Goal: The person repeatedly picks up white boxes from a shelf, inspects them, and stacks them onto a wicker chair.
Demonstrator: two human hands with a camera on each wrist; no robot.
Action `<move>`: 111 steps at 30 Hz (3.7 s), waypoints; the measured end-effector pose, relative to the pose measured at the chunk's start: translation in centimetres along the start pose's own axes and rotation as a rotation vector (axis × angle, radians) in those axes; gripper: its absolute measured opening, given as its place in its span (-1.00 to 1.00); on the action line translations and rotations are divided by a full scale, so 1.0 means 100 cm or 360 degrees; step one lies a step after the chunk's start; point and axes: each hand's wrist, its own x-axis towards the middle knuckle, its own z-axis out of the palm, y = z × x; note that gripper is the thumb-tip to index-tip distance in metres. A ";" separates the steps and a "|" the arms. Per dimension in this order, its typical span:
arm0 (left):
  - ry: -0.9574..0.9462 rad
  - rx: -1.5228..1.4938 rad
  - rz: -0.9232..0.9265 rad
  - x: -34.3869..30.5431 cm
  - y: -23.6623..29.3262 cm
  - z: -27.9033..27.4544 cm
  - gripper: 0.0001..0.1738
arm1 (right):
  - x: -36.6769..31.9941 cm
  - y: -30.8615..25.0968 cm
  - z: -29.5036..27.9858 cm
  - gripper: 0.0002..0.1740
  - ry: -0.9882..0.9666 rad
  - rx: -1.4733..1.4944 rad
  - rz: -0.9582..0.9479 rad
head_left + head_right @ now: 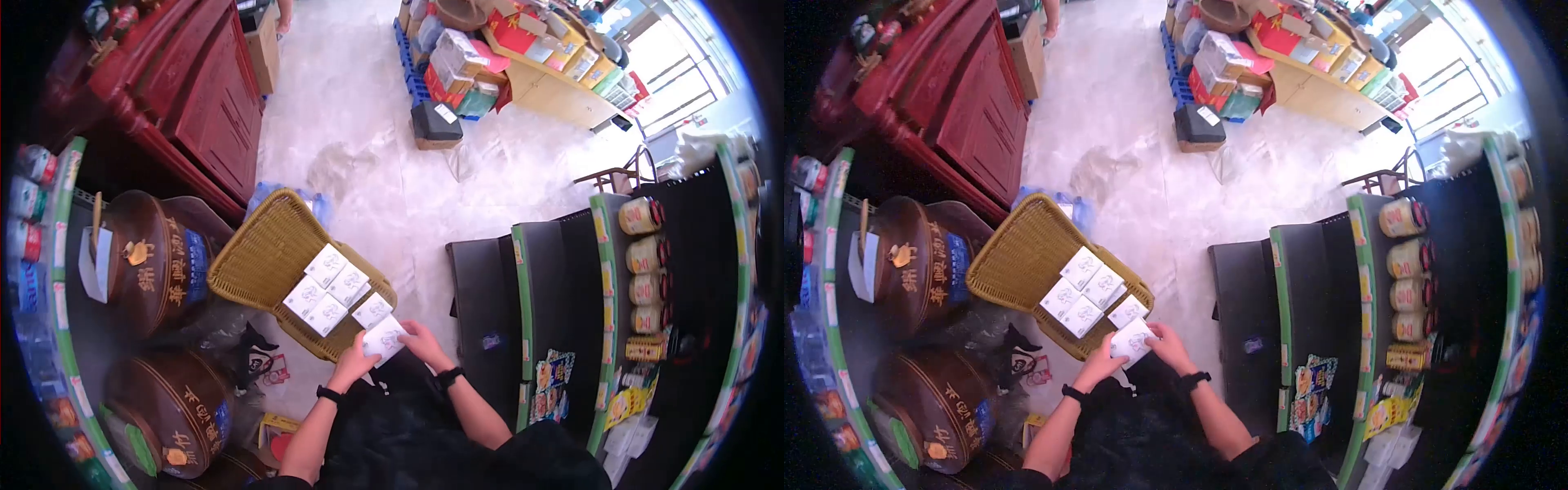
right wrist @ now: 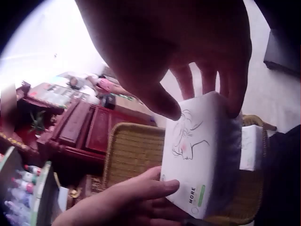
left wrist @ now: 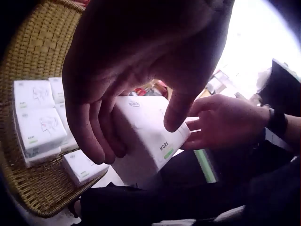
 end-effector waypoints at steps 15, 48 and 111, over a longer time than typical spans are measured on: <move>0.0159 -0.0240 -0.0732 0.143 -0.073 0.055 -0.01 | 0.194 0.075 -0.015 -0.34 -0.0513 -0.0670 0.0461; 0.0247 -0.0563 -0.0545 0.041 -0.106 0.019 -0.53 | 0.101 0.094 -0.031 -0.50 0.0037 -0.0991 0.0357; -0.0214 0.0515 -0.0585 0.232 -0.101 0.170 0.05 | -0.388 0.185 -0.098 -0.59 0.1029 0.1136 0.1637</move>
